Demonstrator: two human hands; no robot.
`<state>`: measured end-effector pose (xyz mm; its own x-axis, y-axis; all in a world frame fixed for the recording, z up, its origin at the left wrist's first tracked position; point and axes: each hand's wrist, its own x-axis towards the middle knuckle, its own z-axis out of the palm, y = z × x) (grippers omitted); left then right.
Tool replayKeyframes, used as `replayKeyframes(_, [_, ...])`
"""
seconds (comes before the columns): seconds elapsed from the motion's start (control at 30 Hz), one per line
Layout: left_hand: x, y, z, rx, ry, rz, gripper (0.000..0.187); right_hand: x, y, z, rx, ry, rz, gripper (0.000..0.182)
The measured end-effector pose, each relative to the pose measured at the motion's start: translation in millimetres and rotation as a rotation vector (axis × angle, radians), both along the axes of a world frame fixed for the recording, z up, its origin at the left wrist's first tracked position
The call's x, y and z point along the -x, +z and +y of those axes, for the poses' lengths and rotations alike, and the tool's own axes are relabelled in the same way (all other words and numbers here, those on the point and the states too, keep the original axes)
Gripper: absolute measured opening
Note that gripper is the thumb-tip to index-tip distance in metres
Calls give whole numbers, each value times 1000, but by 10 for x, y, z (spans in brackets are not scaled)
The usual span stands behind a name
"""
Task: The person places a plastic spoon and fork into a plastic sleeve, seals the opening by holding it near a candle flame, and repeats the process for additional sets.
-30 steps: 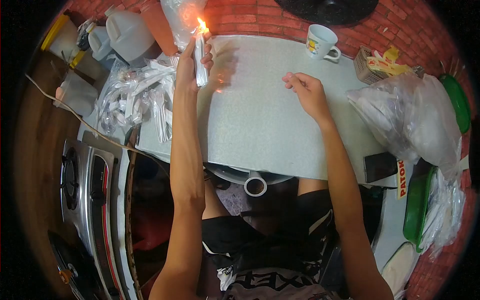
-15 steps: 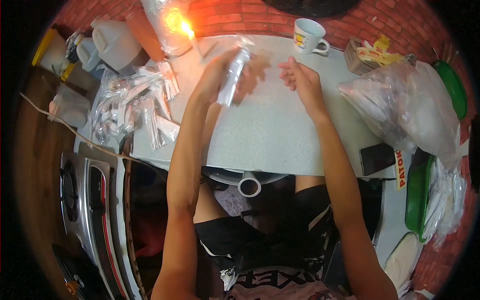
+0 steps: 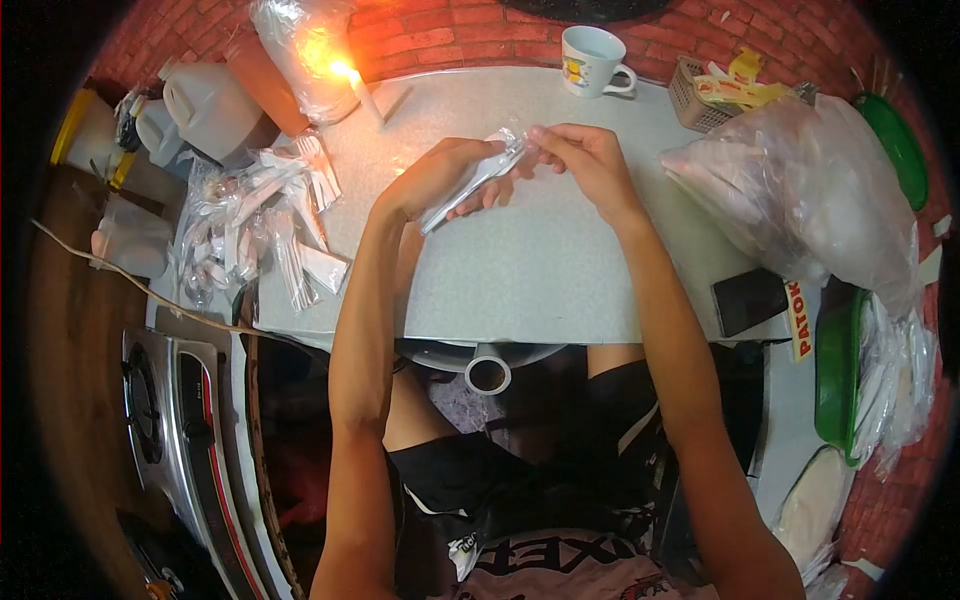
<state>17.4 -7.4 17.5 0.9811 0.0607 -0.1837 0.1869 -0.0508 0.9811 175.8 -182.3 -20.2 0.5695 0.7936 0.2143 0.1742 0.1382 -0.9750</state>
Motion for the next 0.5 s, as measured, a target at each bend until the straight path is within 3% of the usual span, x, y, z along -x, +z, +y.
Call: replayKeyframes(0.5, [63, 92, -79, -138, -133, 131, 48, 31, -61, 33, -9, 106, -26, 32])
